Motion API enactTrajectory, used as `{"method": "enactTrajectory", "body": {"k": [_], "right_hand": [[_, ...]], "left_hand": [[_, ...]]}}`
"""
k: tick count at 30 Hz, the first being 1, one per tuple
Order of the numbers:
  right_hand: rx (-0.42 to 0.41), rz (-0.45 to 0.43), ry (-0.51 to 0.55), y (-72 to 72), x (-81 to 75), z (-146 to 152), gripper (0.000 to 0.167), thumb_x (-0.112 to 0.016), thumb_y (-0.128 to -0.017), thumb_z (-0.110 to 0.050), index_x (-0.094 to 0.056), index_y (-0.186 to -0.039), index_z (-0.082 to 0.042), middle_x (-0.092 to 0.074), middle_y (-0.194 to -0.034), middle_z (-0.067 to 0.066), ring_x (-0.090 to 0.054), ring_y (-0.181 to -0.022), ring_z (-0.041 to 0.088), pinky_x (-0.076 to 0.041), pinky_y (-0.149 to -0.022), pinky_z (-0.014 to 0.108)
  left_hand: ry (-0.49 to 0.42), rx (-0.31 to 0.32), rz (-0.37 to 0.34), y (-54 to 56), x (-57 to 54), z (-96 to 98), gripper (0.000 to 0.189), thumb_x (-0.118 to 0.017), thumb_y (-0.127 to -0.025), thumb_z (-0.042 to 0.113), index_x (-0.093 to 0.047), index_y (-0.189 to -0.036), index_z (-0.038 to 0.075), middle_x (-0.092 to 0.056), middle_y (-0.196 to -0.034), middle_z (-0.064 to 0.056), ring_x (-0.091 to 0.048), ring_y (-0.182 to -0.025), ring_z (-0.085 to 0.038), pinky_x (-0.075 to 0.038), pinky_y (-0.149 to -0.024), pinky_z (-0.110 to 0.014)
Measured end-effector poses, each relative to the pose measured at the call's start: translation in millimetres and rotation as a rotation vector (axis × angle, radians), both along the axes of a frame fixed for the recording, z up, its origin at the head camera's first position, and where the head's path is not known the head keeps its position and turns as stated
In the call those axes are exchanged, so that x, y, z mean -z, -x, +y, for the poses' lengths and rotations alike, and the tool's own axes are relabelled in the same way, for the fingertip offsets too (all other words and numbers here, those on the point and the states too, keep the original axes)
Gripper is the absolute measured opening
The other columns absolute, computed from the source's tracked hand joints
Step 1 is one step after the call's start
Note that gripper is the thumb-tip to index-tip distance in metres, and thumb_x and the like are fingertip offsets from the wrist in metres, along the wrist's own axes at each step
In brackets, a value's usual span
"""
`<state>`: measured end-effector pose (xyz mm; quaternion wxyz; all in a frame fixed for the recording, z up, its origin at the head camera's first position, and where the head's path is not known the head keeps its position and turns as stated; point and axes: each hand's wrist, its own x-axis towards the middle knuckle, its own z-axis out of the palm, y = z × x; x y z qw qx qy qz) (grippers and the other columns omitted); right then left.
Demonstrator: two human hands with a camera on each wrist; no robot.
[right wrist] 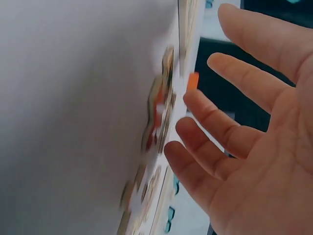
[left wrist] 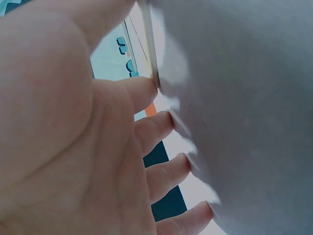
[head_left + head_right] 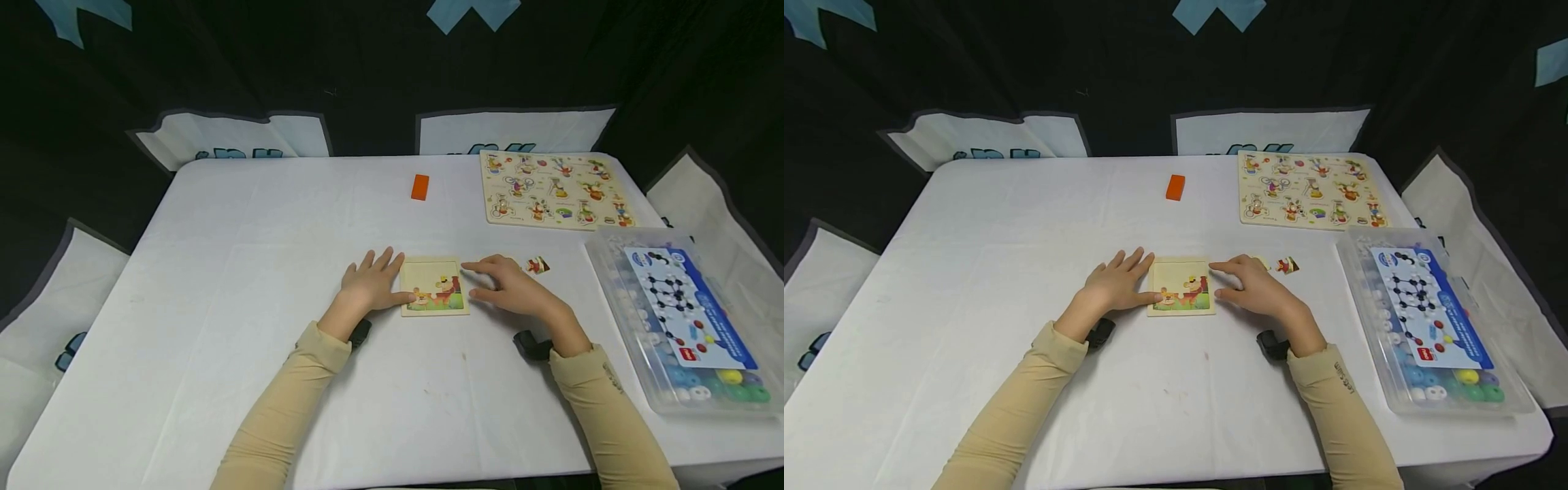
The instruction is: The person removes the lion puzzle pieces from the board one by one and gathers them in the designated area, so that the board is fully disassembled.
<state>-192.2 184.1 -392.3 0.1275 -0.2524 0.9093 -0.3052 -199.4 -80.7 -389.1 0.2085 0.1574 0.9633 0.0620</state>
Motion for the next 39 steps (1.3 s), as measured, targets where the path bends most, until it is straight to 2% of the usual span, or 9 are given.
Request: {"method": "enactTrajectory", "body": {"k": [7,12,24,32,39], "right_hand": [[-0.045,0.053,-0.084,2.5,1.6,-11,0.047,-0.065,-0.085,-0.025,-0.054,-0.127,-0.007,-0.047,-0.12,0.018,-0.037,-0.108,0.033,-0.034,-0.086,0.047],[-0.054,0.069,-0.089,2.6,1.2,-14,0.042,-0.065,-0.085,-0.024,-0.058,-0.122,-0.006,-0.048,-0.118,0.019,-0.039,-0.106,0.034,-0.035,-0.085,0.047],[-0.006,0.012,-0.095,3.4,-1.7,-22,0.038,-0.071,-0.079,-0.019,-0.056,-0.112,-0.01,-0.044,-0.121,0.018,-0.033,-0.114,0.034,-0.031,-0.092,0.052],[-0.044,0.039,-0.022,8.5,-0.9,-24,0.037,-0.076,-0.073,-0.01,-0.055,-0.103,-0.006,-0.056,-0.1,0.007,-0.048,-0.098,0.024,-0.036,-0.088,0.042],[-0.076,0.019,0.011,11.3,-1.0,-27,0.039,-0.072,-0.075,-0.003,-0.053,-0.109,-0.004,-0.061,-0.093,0.005,-0.056,-0.092,0.022,-0.041,-0.083,0.04]], "left_hand": [[-0.004,-0.005,-0.012,0.6,-1.1,-0.2,0.084,-0.046,-0.083,0.063,-0.01,-0.147,0.021,-0.004,-0.151,-0.003,-0.004,-0.136,-0.031,-0.013,-0.103,-0.054],[0.001,-0.002,-0.014,-0.2,-2.0,0.0,0.084,-0.046,-0.083,0.063,-0.009,-0.147,0.021,-0.004,-0.151,-0.003,-0.004,-0.136,-0.031,-0.014,-0.103,-0.054],[-0.004,0.0,-0.005,0.1,-1.0,-0.2,0.084,-0.046,-0.083,0.063,-0.011,-0.147,0.021,-0.005,-0.151,-0.004,-0.005,-0.136,-0.031,-0.014,-0.103,-0.054],[-0.008,-0.002,-0.011,-0.4,-0.4,0.1,0.084,-0.046,-0.083,0.063,-0.011,-0.147,0.021,-0.005,-0.151,-0.003,-0.005,-0.136,-0.031,-0.014,-0.103,-0.054],[-0.011,-0.005,-0.003,-0.7,-0.6,0.4,0.084,-0.047,-0.083,0.062,-0.012,-0.147,0.02,-0.006,-0.151,-0.004,-0.006,-0.135,-0.032,-0.015,-0.103,-0.054]]}}
